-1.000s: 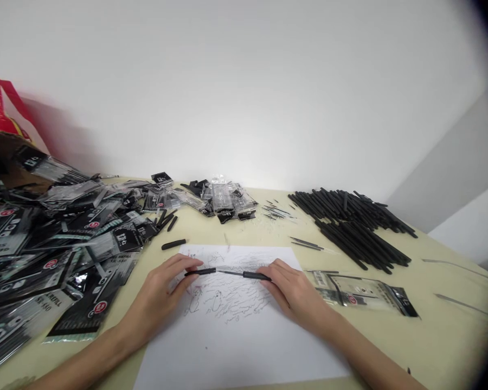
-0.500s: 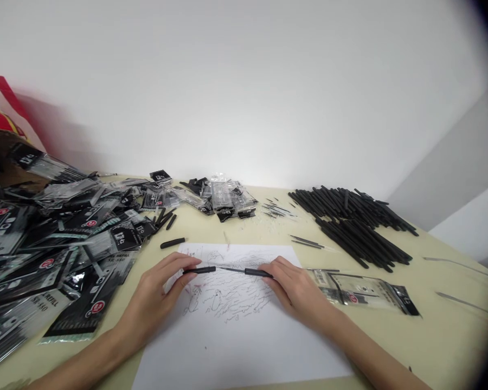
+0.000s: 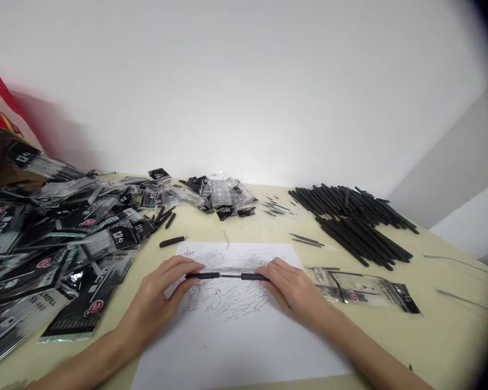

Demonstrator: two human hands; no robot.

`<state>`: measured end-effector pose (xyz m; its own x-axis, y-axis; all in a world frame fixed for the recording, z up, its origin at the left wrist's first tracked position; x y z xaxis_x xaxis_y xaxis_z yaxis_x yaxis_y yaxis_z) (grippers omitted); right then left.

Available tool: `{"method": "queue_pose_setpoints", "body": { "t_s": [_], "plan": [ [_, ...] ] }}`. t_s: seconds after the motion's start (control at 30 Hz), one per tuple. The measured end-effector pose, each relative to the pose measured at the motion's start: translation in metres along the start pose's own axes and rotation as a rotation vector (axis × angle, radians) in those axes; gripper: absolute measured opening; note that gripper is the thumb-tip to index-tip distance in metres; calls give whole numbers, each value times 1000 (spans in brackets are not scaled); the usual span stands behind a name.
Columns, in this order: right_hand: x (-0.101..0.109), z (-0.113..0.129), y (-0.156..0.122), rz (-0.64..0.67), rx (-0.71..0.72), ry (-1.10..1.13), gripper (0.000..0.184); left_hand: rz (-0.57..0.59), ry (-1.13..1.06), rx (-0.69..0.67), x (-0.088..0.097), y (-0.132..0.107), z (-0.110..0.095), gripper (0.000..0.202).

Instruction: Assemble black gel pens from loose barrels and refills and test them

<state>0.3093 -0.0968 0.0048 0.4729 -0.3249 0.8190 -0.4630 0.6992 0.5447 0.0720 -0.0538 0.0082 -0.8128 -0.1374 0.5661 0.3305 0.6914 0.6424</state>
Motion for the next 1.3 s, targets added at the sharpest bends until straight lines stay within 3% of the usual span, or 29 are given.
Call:
{"method": "queue_pose_setpoints", "body": {
  "t_s": [0.87, 1.3],
  "plan": [
    [8, 6, 0, -178, 68, -93, 20, 58, 1, 16, -3, -1, 0, 16],
    [-10, 19, 0, -71, 91, -20, 20, 118, -100, 25, -9, -4, -5, 14]
  ]
}}
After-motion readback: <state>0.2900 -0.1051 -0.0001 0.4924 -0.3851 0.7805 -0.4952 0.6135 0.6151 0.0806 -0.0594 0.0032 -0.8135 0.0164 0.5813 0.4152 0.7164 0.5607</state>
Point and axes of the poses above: each hand's wrist, its own y-axis towards the middle knuckle, its own x-axis out of the back of the hand, z = x × y, the point moved 4 cm from there along y, towards the middle knuckle, and after that the axes turned 9 degrees about -z, right-handed, at the moved point
